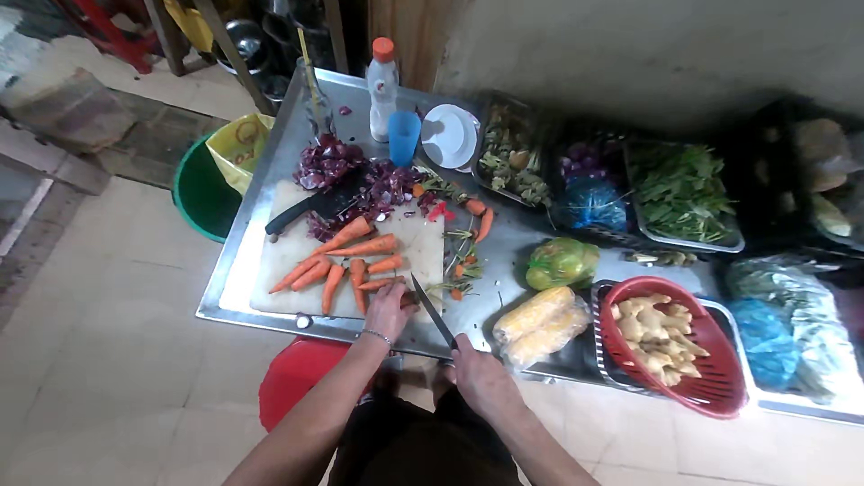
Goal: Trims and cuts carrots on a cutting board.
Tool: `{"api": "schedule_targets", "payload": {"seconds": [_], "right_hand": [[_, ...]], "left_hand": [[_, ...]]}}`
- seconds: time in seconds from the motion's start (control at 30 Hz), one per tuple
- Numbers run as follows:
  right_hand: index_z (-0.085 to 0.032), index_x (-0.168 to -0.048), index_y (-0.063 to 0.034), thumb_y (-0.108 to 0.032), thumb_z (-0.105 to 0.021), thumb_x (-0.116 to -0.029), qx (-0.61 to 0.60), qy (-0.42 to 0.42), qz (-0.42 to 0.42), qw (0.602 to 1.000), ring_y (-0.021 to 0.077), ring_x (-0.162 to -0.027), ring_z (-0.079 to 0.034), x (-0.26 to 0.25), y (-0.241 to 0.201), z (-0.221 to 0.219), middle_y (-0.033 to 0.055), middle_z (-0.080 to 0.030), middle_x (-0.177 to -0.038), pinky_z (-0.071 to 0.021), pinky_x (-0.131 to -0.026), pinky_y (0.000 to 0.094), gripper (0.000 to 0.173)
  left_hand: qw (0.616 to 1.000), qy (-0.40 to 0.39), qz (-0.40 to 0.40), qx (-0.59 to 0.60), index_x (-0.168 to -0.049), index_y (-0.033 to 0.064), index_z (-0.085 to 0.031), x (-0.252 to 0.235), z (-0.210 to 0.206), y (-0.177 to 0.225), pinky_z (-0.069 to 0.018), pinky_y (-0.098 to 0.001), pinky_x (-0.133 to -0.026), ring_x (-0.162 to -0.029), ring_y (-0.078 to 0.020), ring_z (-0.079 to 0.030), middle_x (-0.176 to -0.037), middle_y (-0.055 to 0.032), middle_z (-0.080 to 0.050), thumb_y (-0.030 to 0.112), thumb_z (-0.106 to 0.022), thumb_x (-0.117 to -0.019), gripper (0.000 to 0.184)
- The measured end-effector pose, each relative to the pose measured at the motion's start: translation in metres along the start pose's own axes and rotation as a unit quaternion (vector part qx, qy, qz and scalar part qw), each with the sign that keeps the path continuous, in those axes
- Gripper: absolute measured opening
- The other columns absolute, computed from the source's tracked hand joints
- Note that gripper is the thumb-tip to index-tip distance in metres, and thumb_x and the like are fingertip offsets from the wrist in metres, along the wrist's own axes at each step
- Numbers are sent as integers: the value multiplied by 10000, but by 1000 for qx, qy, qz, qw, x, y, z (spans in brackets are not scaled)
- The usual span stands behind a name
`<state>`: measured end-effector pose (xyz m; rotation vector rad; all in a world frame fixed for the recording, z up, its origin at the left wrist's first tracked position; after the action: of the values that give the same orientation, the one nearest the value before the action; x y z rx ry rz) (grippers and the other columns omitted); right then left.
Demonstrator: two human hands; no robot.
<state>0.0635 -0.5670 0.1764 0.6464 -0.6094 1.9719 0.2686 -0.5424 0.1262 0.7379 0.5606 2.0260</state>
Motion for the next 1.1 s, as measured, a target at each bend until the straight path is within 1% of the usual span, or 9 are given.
{"api": "schedule_targets", "payload": {"seconds": [0.27, 0.37, 0.43, 0.57, 0.67, 0.77, 0.9, 1.0, 1.1], "right_hand": [[-505, -1388, -192, -388, -317, -1110, 8, -20, -6, 1000, 356, -967, -729, -1, -2, 7, 145, -721, -973, -579, -818, 544, 390], [-509, -1362, -187, -389, -321, -1110, 13, -26, -4, 1000, 353, -956, -729, -1, -5, 10, 138, -718, -962, -580, -802, 542, 373], [-507, -1355, -185, -392, -314, -1112, 16, -32, -4, 999, 348, -966, -727, -1, -6, 10, 135, -714, -965, -580, -808, 535, 373], [-511, -1359, -170, -383, -316, -1114, 3, -32, -1, 999, 365, -964, -727, -7, -7, 5, 149, -717, -958, -581, -804, 554, 378], [-515, -1359, -162, -379, -332, -1113, -7, -21, -3, 1000, 353, -957, -731, -11, -8, -2, 145, -719, -956, -585, -807, 536, 375], [-503, -1368, -160, -386, -342, -1114, -13, -31, -15, 999, 345, -985, -727, -19, -9, -10, 146, -718, -987, -583, -828, 525, 376], [-486, -1409, -162, -400, -347, -1109, -29, -36, -29, 999, 346, -1012, -722, -28, -9, -19, 152, -718, -1027, -583, -851, 525, 406], [-464, -1437, -153, -408, -324, -1115, -39, -53, -31, 997, 363, -1060, -711, -30, -12, -22, 171, -711, -1094, -577, -877, 548, 435], [-442, -1483, -160, -392, -335, -1112, -58, -56, -28, 996, 370, -1084, -705, -33, -13, -24, 180, -706, -1137, -574, -896, 558, 451]], "left_hand": [[1000, 14, -18, 18, -1168, 42, -705, -1, -2, -3, -482, -448, -1090, -1256, -292, -613, -1330, -148, -650, 271, -787, -921, 347], [999, 21, -33, 27, -1143, 34, -710, -2, -4, -6, -470, -434, -1108, -1284, -281, -598, -1363, -140, -637, 256, -791, -917, 327], [999, 22, -34, 35, -1133, 36, -715, -3, -5, -7, -472, -431, -1105, -1273, -279, -603, -1350, -138, -644, 252, -798, -910, 321], [998, 9, -28, 47, -1149, 32, -710, -2, -1, -4, -470, -438, -1104, -1267, -287, -600, -1317, -144, -654, 224, -784, -920, 308], [999, 5, -24, 45, -1163, 38, -711, -2, -2, -4, -480, -439, -1093, -1247, -286, -610, -1289, -145, -664, 231, -779, -926, 313], [998, 17, -37, 46, -1150, 25, -715, -2, -2, -4, -489, -440, -1081, -1218, -297, -627, -1251, -157, -678, 232, -786, -920, 318], [999, 9, -37, 34, -1182, 33, -703, -3, -1, -3, -494, -442, -1074, -1208, -294, -630, -1226, -154, -680, 244, -780, -927, 340], [999, 5, -45, 28, -1193, 27, -693, -2, 0, -2, -484, -441, -1087, -1226, -297, -620, -1262, -155, -669, 241, -786, -923, 357], [998, 19, -59, 24, -1186, 40, -696, -3, -2, -4, -485, -445, -1087, -1238, -287, -619, -1318, -145, -651, 241, -803, -907, 360]]}}
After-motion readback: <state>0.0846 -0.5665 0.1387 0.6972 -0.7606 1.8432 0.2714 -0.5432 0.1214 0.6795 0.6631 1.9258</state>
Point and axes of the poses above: each hand's wrist, its own x-axis away from the middle knuckle, its own z-axis out of the back of the hand, y = z × x, the point moved 5 cm from there along -x, towards the middle knuckle
